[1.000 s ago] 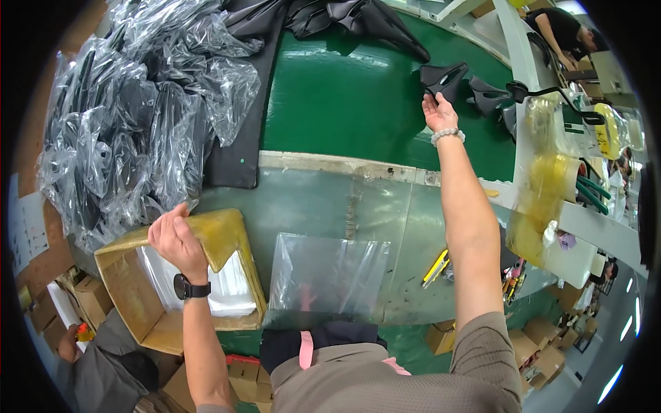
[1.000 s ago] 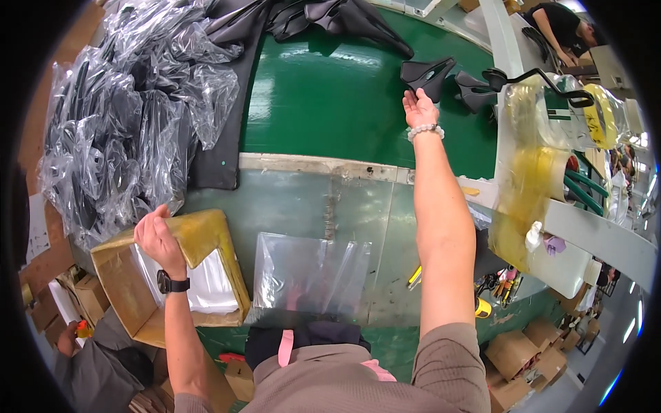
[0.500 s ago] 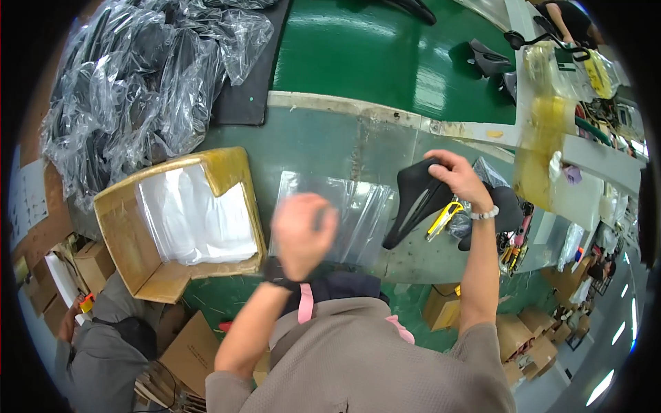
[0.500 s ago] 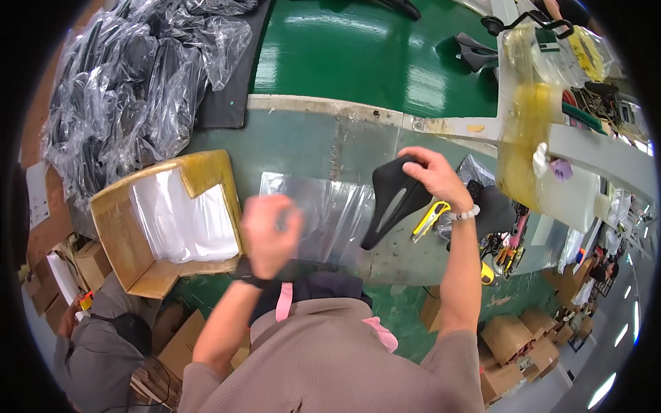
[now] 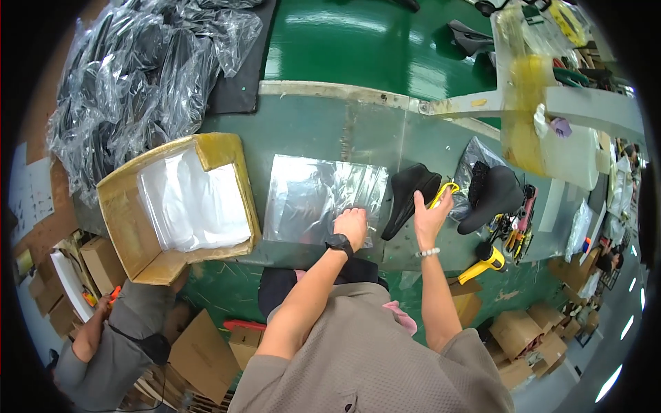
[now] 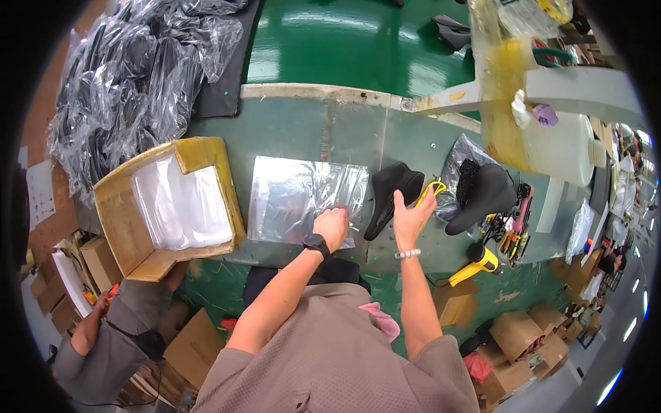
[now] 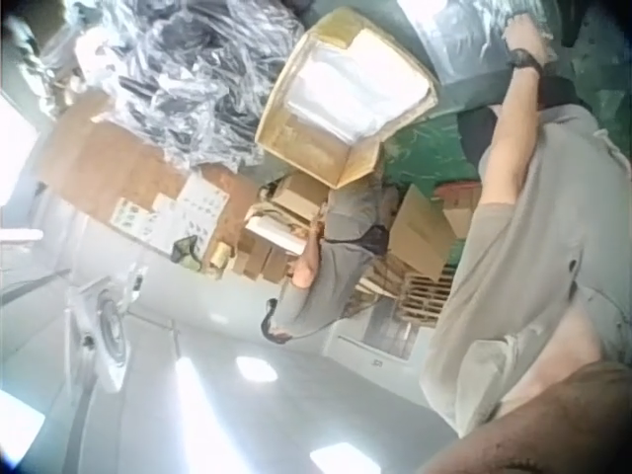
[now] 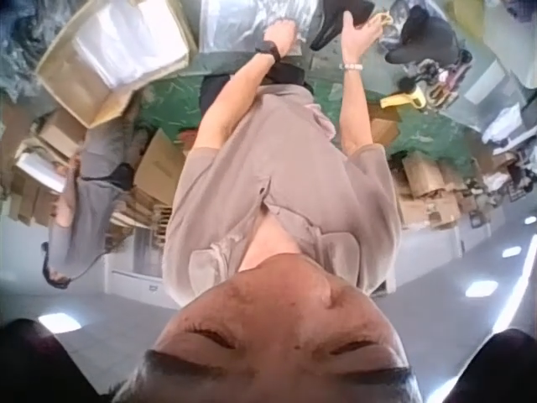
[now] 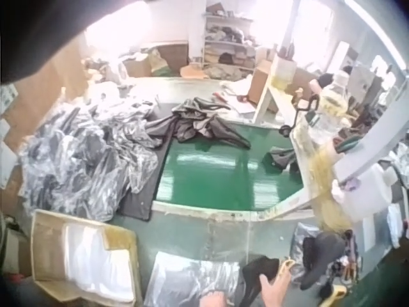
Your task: Packing bicycle seats into plastic bags at a manufacturing facility workbench.
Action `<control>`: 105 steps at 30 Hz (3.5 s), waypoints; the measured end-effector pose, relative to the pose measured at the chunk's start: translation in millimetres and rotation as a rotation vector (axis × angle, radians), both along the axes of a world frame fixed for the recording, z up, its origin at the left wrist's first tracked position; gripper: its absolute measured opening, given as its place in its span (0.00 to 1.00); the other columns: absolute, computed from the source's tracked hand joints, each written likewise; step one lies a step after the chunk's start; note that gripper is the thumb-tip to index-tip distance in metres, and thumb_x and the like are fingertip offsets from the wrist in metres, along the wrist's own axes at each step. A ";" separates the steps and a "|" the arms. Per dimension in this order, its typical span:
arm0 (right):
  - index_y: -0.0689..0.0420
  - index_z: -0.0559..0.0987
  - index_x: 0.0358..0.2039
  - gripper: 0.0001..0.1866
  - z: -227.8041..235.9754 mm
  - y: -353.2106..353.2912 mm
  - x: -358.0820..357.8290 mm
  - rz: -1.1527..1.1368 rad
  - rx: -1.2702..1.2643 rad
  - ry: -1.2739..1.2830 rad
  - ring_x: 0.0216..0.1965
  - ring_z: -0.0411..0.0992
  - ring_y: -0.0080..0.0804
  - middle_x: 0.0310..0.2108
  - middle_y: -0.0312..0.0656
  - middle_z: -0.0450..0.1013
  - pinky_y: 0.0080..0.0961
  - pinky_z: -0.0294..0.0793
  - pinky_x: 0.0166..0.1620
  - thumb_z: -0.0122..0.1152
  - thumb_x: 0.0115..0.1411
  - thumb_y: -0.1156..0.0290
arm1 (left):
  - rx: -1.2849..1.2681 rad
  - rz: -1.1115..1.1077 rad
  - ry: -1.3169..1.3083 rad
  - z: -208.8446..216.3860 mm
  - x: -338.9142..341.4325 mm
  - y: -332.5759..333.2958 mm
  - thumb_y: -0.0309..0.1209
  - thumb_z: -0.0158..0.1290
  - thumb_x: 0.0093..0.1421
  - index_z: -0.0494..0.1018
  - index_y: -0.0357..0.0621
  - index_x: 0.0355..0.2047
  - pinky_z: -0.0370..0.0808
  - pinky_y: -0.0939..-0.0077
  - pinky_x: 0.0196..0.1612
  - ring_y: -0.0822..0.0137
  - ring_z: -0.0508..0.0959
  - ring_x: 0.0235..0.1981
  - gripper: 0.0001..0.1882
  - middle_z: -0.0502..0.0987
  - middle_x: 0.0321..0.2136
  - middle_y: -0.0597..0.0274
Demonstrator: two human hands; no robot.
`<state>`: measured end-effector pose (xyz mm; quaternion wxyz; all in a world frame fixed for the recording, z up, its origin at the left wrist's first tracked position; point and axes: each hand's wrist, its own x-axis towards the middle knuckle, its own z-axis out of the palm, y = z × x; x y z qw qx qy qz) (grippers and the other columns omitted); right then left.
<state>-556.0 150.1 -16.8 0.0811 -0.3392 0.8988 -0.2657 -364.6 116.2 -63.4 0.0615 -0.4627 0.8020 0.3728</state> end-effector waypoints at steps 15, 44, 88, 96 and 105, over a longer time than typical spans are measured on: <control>0.54 0.75 0.30 0.12 -57.2 36.8 39.3 -0.517 -0.180 -1.667 0.27 0.72 0.26 0.31 0.37 0.74 0.22 0.69 0.31 0.62 0.56 0.58 | 0.457 0.536 0.370 -11.8 25.1 3.7 0.31 0.49 0.57 0.72 0.38 0.30 0.73 0.67 0.35 0.54 0.77 0.28 0.08 0.77 0.25 0.50; 0.59 0.69 0.33 0.18 67.9 21.6 100.6 0.267 0.078 -0.438 0.26 0.74 0.58 0.22 0.56 0.74 0.45 0.70 0.27 0.65 0.54 0.60 | 0.597 1.044 0.663 7.5 62.3 -56.7 0.38 0.49 0.66 0.72 0.41 0.34 0.63 0.83 0.23 0.79 0.65 0.20 0.12 0.68 0.20 0.72; 0.57 0.72 0.43 0.22 -40.3 -367.3 -113.0 -0.353 -0.583 -1.458 0.26 0.74 0.30 0.27 0.40 0.74 0.26 0.74 0.30 0.56 0.62 0.50 | -0.538 0.510 0.199 175.1 177.8 -289.9 0.34 0.54 0.59 0.72 0.41 0.45 0.67 0.70 0.46 0.62 0.75 0.41 0.15 0.76 0.41 0.59; 0.58 0.75 0.39 0.11 -111.7 -417.7 -263.1 -0.637 -0.827 -1.508 0.35 0.75 0.41 0.32 0.46 0.75 0.35 0.75 0.42 0.59 0.61 0.65 | -0.673 0.499 0.103 157.6 156.5 -295.4 0.30 0.54 0.54 0.77 0.42 0.34 0.65 0.65 0.47 0.58 0.76 0.37 0.08 0.79 0.30 0.61; 0.63 0.73 0.48 0.17 25.1 -282.1 -71.8 -0.168 -0.420 -1.121 0.37 0.71 0.22 0.36 0.34 0.73 0.22 0.70 0.44 0.61 0.57 0.75 | -0.806 0.462 0.048 158.2 160.5 -272.1 0.32 0.56 0.53 0.73 0.42 0.38 0.63 0.59 0.50 0.54 0.73 0.44 0.13 0.76 0.36 0.55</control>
